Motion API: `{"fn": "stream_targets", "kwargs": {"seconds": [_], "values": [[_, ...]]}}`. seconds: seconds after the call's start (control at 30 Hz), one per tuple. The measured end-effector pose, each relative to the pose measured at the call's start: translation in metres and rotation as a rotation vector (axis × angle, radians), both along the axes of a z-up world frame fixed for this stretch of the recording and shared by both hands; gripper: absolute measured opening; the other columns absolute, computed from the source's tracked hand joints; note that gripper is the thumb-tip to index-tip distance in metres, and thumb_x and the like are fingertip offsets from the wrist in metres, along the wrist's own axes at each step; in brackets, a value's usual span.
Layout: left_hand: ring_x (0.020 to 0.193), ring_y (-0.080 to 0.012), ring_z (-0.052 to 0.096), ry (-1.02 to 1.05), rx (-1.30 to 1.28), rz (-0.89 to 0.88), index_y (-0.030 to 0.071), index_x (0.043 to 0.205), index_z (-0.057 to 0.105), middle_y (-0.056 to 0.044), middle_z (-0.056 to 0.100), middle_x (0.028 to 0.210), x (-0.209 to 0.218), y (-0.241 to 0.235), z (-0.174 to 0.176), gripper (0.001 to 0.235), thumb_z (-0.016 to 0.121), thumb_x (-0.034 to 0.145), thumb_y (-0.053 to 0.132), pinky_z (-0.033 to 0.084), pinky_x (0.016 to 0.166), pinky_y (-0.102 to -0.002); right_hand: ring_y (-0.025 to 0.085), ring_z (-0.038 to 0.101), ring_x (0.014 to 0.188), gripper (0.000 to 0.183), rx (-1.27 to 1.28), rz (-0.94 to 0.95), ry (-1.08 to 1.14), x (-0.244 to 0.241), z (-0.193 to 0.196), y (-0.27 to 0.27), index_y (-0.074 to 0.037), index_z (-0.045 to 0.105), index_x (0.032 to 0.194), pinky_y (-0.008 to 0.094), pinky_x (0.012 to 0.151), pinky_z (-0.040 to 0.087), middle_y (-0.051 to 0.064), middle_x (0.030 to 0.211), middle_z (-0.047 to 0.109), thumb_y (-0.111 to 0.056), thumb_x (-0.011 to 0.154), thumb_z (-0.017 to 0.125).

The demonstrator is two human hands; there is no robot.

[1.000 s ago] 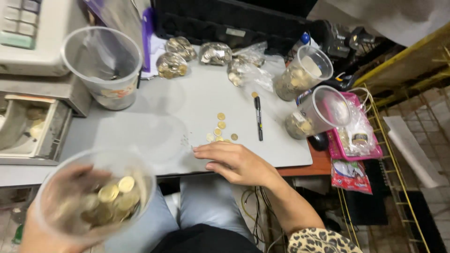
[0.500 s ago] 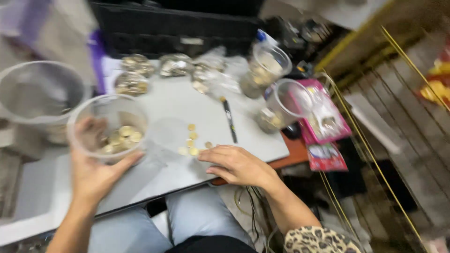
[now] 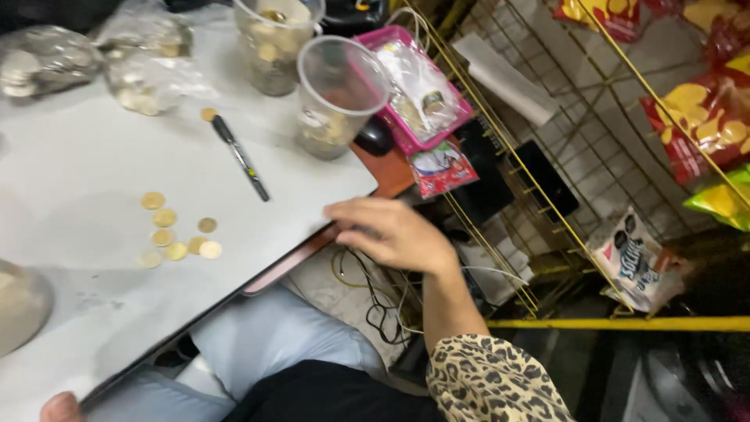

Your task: The person sorts loose coins on a table, sweeping them into a clear plastic cup. They then write on a small piece of paper with a black marker and place the paper inside the cup. Finally, they transfer the coins from the cup into a plastic bag.

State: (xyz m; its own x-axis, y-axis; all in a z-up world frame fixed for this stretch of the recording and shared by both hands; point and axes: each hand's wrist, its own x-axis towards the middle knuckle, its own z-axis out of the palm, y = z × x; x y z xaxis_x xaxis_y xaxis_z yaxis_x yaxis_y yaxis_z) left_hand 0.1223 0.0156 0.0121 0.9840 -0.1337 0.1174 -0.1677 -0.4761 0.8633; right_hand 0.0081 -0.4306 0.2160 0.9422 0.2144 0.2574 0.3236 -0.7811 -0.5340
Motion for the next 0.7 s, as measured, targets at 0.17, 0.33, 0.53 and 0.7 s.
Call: {"fn": "stream_targets", "kwargs": {"seconds": [0.17, 0.33, 0.53, 0.7], "values": [[0.089, -0.0224, 0.046, 0.365, -0.007, -0.266, 0.003, 0.145, 0.059, -0.009, 0.060, 0.151, 0.021, 0.000, -0.014, 0.040, 0.037, 0.116, 0.020, 0.028, 0.059, -0.037, 0.025, 0.075, 0.106, 0.027, -0.132, -0.413, -0.164, -0.050, 0.024, -0.083, 0.000, 0.071, 0.123, 0.036, 0.097, 0.056, 0.015, 0.120, 0.075, -0.016, 0.101, 0.069], [0.097, -0.0365, 0.069, -0.623, -0.183, -0.370, -0.009, 0.127, 0.057, -0.031, 0.068, 0.117, -0.045, -0.146, 0.102, 0.065, 0.098, 0.082, 0.013, 0.058, 0.089, -0.046, 0.026, 0.074, 0.099, 0.022, -0.383, -0.858, -0.307, -0.070, 0.022, -0.233, -0.003, 0.077, 0.111, 0.039, 0.088, 0.053, 0.012, 0.112, 0.079, -0.013, 0.094, 0.068], [0.109, -0.0379, 0.070, -0.775, 0.008, -0.602, -0.001, 0.131, 0.057, -0.028, 0.064, 0.130, -0.055, -0.180, 0.147, 0.055, 0.080, 0.087, 0.021, 0.058, 0.095, -0.043, 0.039, 0.035, 0.150, 0.121, -0.064, -1.575, 0.054, -0.064, -0.054, -0.466, -0.001, 0.024, 0.159, 0.043, 0.120, 0.031, 0.026, 0.163, 0.030, -0.072, 0.082, 0.082], [0.108, -0.0355, 0.066, -0.731, -0.033, -0.667, -0.004, 0.129, 0.056, -0.023, 0.062, 0.123, -0.055, -0.172, 0.162, 0.044, 0.071, 0.093, 0.017, 0.056, 0.095, -0.042, 0.036, 0.070, 0.108, 0.078, -0.227, -1.457, -0.158, -0.046, -0.091, -0.509, -0.004, 0.061, 0.130, 0.044, 0.091, 0.054, 0.019, 0.121, 0.070, -0.033, 0.069, 0.099]]}}
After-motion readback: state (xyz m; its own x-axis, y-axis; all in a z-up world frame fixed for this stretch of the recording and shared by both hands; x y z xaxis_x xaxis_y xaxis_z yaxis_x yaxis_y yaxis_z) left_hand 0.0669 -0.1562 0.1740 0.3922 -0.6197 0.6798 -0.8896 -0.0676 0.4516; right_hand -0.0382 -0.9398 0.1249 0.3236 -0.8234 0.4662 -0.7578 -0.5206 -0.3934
